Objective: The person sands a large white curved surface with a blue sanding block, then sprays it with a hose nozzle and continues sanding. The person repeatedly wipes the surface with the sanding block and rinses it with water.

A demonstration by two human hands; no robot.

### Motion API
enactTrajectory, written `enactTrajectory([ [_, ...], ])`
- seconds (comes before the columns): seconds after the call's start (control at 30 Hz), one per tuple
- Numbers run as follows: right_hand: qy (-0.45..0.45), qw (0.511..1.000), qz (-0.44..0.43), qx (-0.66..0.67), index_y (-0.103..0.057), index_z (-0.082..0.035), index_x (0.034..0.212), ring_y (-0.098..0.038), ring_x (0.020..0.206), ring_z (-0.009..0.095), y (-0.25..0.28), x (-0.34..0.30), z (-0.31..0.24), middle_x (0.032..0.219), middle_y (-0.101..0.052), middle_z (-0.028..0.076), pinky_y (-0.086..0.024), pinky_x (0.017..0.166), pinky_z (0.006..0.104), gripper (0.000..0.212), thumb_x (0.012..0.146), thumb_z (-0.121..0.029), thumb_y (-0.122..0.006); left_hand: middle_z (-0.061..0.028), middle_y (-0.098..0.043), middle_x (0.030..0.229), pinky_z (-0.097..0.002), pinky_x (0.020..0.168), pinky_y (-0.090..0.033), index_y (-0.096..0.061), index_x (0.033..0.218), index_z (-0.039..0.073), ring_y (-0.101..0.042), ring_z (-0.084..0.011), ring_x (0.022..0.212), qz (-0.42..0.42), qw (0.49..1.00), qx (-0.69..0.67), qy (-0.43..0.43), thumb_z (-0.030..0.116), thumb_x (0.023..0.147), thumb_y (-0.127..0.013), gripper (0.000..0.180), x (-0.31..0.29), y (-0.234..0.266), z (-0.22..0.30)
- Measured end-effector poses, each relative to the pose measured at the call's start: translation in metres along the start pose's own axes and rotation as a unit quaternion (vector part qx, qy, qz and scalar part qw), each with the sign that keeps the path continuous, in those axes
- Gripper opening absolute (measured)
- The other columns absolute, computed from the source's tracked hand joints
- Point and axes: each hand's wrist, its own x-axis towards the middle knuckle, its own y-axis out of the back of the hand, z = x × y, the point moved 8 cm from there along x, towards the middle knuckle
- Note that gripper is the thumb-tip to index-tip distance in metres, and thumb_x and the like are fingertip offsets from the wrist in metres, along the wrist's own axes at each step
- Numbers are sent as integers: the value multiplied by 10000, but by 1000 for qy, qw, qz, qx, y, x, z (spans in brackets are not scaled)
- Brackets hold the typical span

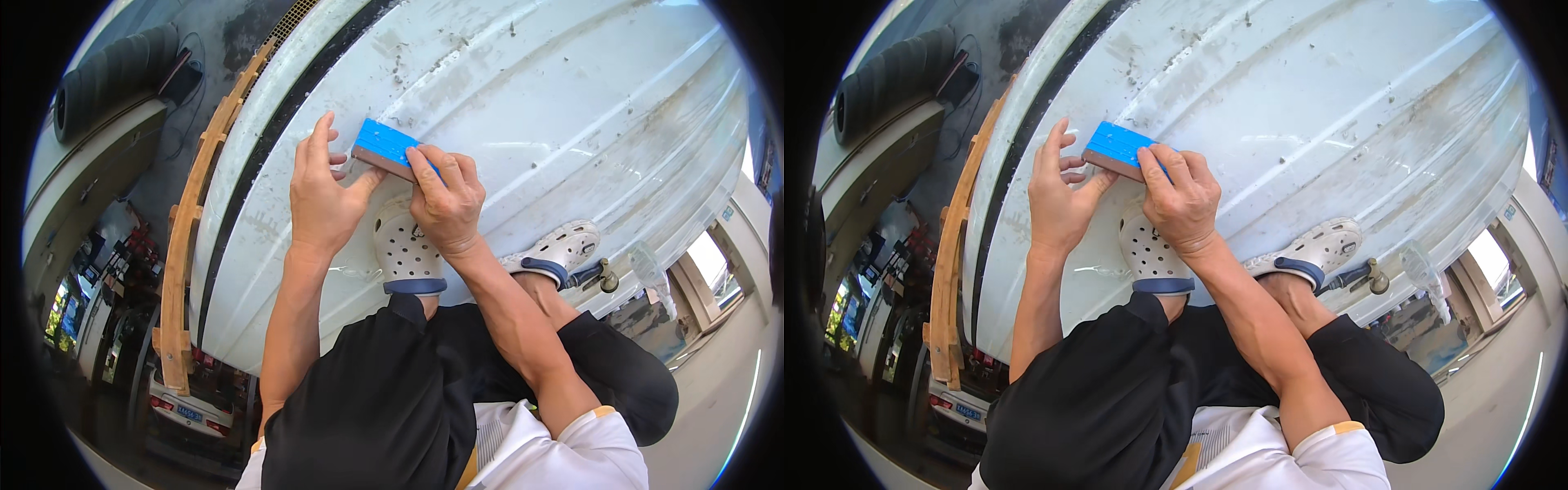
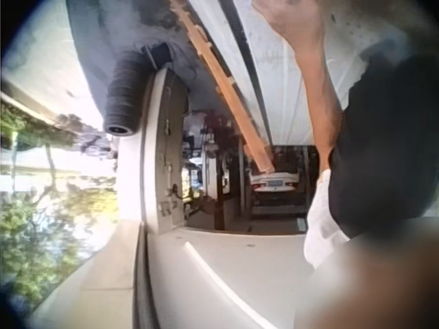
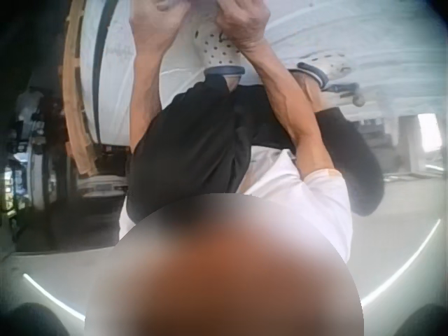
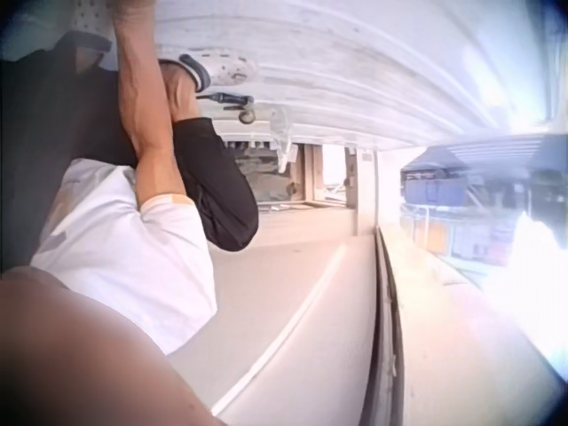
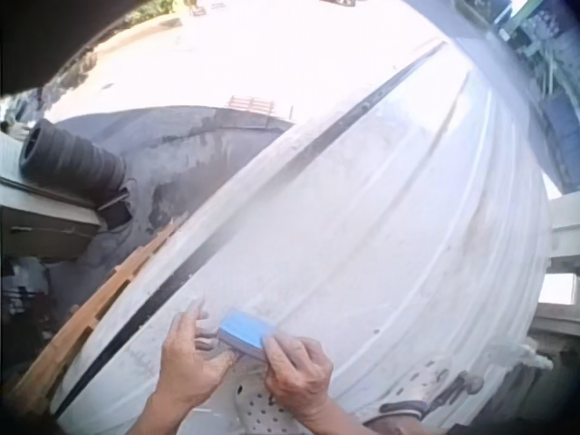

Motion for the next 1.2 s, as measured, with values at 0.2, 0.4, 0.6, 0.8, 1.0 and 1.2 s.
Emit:
enactTrajectory([
  [0.2,-12,999,-38,5,-788,-70,1107,-655,854,253,-15,-14,-15,1108,-746,39,-573,679,336,398,718,-24,-716,-163,-770,937,-280,591,-617,-707,1110,-72,-758,-195,780,-154,884,-326,297,418,961,-801,521,-17,-38,-42],
  [0.4,-34,996,-74,-31,-789,-90,1158,-631,880,263,-22,-8,-18,1166,-731,29,-568,698,326,456,709,-59,-712,-91,-735,730,-254,481,-521,-737,873,12,-674,-133,568,-91,887,-326,314,295,983,-770,305,-9,-47,-42],
  [0.6,-68,994,-84,-36,-795,-100,1170,-598,876,254,-26,-11,-13,1169,-730,14,-545,685,315,494,681,-64,-732,-51,-708,694,-251,449,-447,-734,823,38,-624,-107,536,-27,879,-354,319,180,961,-767,201,-11,-57,-41],
  [0.8,-77,993,-74,-45,-801,-111,1181,-564,850,243,-27,-2,2,1161,-732,-4,-517,654,307,541,645,-58,-749,-24,-671,658,-263,415,-406,-705,750,51,-576,-89,494,3,887,-346,307,137,950,-750,222,8,-67,-31],
  [1.0,-99,993,-57,-41,-802,-112,1185,-553,841,246,-33,33,14,1153,-737,-14,-515,654,305,575,619,-38,-742,-8,-658,651,-264,417,-410,-689,704,45,-571,-78,499,0,899,-329,291,117,941,-751,255,49,-64,-18],
  [1.2,-111,987,-111,-19,-810,-119,1188,-558,863,246,-34,-15,-5,1174,-744,-11,-530,678,303,582,622,-11,-728,-10,-673,672,-262,434,-411,-714,751,32,-575,-68,528,24,903,-307,299,115,952,-749,221,-4,-59,-42],
])
